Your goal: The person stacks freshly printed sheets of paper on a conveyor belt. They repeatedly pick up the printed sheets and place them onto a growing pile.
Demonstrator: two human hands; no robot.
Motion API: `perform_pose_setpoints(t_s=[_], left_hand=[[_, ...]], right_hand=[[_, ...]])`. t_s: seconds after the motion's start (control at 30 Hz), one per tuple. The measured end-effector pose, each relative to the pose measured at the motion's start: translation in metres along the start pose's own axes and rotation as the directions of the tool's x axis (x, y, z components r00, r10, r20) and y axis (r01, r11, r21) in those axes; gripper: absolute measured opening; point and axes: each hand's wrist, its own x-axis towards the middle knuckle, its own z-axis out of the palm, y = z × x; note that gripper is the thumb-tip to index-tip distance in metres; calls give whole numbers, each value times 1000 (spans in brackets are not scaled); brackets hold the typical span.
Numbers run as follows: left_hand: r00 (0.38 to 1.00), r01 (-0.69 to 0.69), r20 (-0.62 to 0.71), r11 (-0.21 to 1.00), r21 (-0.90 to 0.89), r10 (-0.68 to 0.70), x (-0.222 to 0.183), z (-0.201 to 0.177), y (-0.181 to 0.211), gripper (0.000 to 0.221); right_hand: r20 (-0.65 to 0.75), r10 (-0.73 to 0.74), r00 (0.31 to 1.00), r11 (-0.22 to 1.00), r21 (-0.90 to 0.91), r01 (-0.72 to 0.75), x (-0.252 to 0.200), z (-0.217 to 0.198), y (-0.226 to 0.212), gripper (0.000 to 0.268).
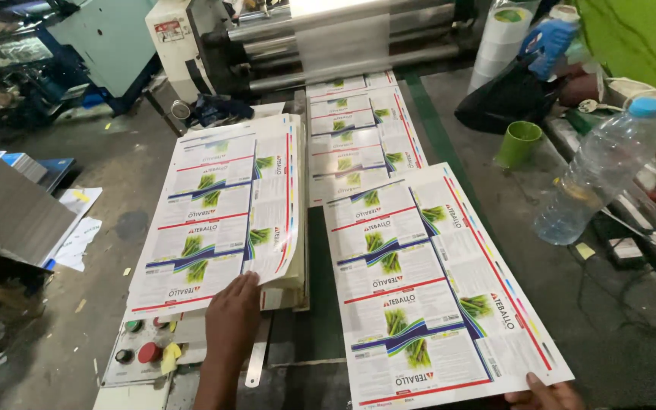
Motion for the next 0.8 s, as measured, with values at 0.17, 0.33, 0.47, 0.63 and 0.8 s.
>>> perform_pose_setpoints(t_s=[0.17, 0.33, 0.47, 0.63, 0.8], left_hand=[[986, 49, -157, 996, -76, -61, 6, -49, 39, 17], [976, 30, -211, 989, -143, -60, -2, -48, 51, 19], [982, 40, -173, 983, -180, -72, -8, -46, 51, 24], [976, 124, -151, 970, -210, -158, -10, -47, 51, 18], [975, 136, -141, 962, -235, -172, -13, -42, 51, 18]], right_hand=[[-136, -56, 989, 997, 36, 62, 1, 28, 20, 61], [-271, 5, 963, 997, -67, -24, -33, 82, -19, 54], [-66, -68, 996, 981, 178, 78, 0, 56, -13, 59], [-67, -63, 996, 979, 189, 74, 1, 76, -24, 53], [-63, -1, 998, 994, 111, 8, -16, 139, -55, 42]])
